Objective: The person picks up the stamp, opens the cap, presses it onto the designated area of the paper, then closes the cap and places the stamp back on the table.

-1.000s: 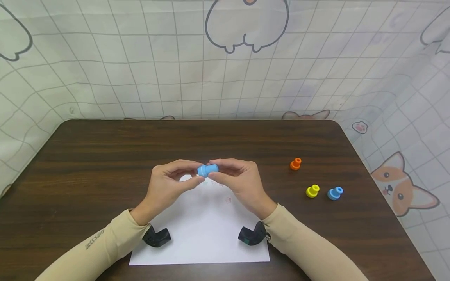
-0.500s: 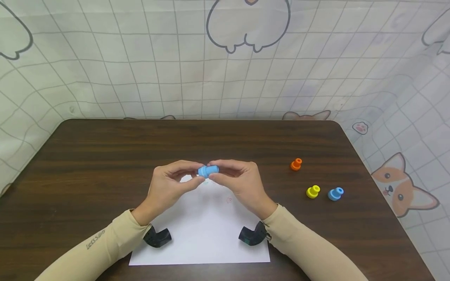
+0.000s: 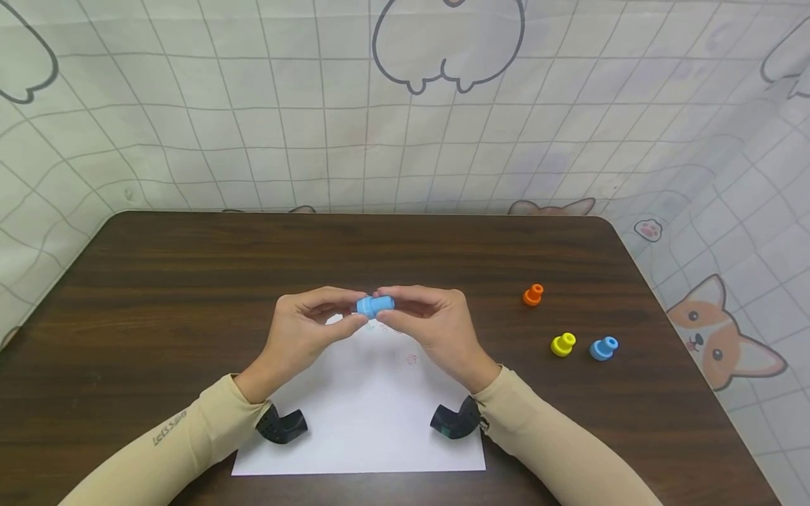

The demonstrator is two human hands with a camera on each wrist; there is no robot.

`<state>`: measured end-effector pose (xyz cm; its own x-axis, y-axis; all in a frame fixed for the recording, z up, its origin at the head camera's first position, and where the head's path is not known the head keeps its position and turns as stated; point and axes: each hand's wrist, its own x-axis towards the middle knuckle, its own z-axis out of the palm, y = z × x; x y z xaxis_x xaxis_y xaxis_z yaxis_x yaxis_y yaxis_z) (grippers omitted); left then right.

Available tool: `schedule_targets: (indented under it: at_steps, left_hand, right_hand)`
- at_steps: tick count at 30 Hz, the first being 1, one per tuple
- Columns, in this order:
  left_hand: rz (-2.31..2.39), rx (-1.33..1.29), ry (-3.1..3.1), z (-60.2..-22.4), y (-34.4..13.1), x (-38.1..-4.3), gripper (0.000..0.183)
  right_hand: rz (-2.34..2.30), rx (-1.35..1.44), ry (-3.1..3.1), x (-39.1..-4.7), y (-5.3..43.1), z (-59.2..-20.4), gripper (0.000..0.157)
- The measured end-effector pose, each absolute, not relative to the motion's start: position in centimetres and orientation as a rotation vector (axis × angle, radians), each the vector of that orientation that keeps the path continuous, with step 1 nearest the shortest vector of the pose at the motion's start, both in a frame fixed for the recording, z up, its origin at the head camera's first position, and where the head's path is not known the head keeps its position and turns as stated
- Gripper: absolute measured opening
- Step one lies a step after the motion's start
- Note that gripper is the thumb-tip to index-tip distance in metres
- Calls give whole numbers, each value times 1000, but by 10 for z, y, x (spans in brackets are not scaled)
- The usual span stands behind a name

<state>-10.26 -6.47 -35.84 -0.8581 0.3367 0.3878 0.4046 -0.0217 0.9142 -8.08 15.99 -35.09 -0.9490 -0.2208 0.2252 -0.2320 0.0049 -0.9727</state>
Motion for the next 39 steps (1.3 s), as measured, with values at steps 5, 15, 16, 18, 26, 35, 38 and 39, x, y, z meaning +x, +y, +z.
schedule_targets:
  at_steps: [5,15,16,18,26,35,38,39]
  left_hand:
    - [-2037,-823,-2171,-358,-66,-103,26]
    - [-2055,-812,-2167,-354,-67,-100,26]
    - [-2055,-813,-2164,-354,-67,-100,26]
    - [-2054,-816,-2160,-354,-68,-100,26]
    - [-2029,-826,-2166,-351,-69,-99,26]
    - [-1987,-821,-2179,-344,-73,-98,28]
    - [-1967,-827,-2179,-341,-76,-100,28]
    - [-1959,-830,-2177,-341,-77,-101,28]
  right_hand:
    - [2139,504,-2225,-80,160,-349,39]
    - [2126,517,-2228,-80,159,-346,38]
    - [2127,518,-2227,-80,159,-346,37]
    - [2124,519,-2227,-80,159,-345,37]
    - [2105,514,-2235,-80,159,-344,36]
    - [2107,539,-2187,-81,161,-341,36]
    - [2063,515,-2200,-82,165,-337,36]
    - [2048,503,-2208,-83,166,-336,36]
